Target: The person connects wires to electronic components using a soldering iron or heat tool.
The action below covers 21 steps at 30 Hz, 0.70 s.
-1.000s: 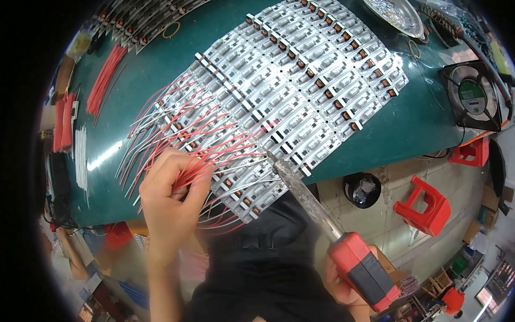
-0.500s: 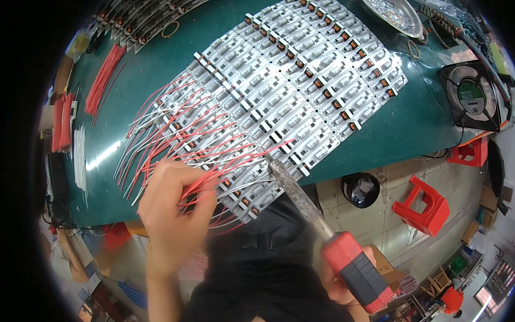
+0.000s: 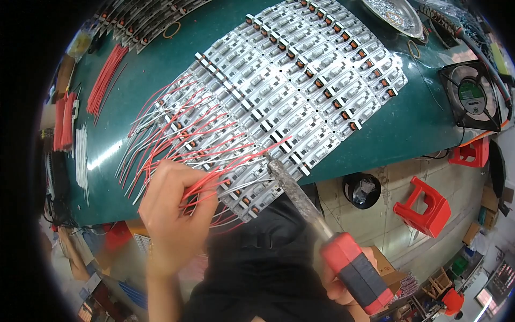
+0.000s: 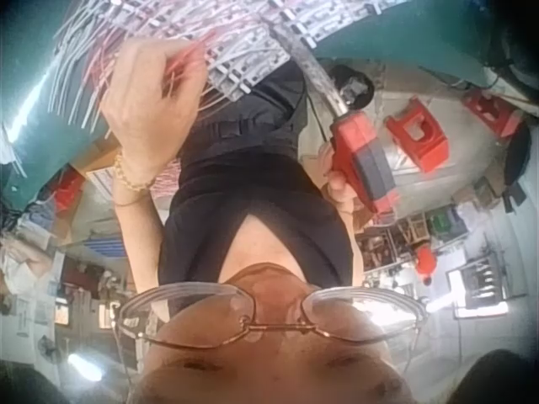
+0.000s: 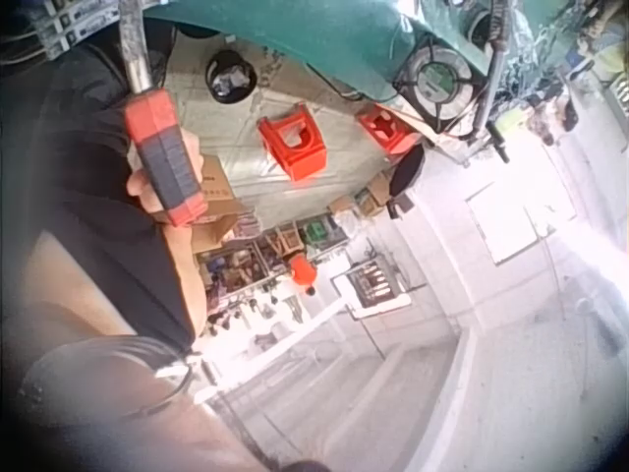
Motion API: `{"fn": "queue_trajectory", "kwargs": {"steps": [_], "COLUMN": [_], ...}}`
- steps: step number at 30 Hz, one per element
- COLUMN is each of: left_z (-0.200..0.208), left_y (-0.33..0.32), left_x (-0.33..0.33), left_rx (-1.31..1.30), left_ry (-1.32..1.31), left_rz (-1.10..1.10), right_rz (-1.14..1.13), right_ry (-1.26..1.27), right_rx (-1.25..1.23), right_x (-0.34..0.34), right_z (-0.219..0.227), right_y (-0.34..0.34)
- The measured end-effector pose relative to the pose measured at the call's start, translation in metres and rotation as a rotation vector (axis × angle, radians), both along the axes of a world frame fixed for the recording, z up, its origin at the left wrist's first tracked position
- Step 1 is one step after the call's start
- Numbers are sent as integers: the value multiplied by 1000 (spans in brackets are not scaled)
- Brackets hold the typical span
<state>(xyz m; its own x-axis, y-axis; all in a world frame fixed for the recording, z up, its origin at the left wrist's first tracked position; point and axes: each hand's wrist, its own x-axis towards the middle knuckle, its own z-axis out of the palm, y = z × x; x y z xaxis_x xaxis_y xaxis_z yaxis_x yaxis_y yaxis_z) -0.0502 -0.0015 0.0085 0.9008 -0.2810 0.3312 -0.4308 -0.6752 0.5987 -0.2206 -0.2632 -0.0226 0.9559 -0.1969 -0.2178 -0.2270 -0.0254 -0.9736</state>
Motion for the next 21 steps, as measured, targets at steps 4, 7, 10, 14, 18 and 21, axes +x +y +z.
{"fn": "queue_trajectory", "kwargs": {"steps": [4, 7, 10, 14, 18, 21], "left_z": [0, -1, -3, 0, -1, -1], "left_y": [1, 1, 0, 1, -2, -1], "left_x": [1, -1, -3, 0, 0, -2], "left_rx": [-2, 12, 23, 23, 32, 49], "left_ry": [-5, -10, -28, -25, -46, -28], "left_rz": [1, 10, 14, 17, 9, 16], "right_rz": [87, 33, -176, -156, 186, 140], "right_ry": [-2, 56, 123, 75, -85, 33], "right_rx": [-7, 42, -79, -434, -108, -217], "right_x": [-10, -14, -20, -43, 1, -12], "right_z": [-7, -2, -9, -22, 2, -1], "right_y": [-9, -11, 5, -13, -9, -7]}}
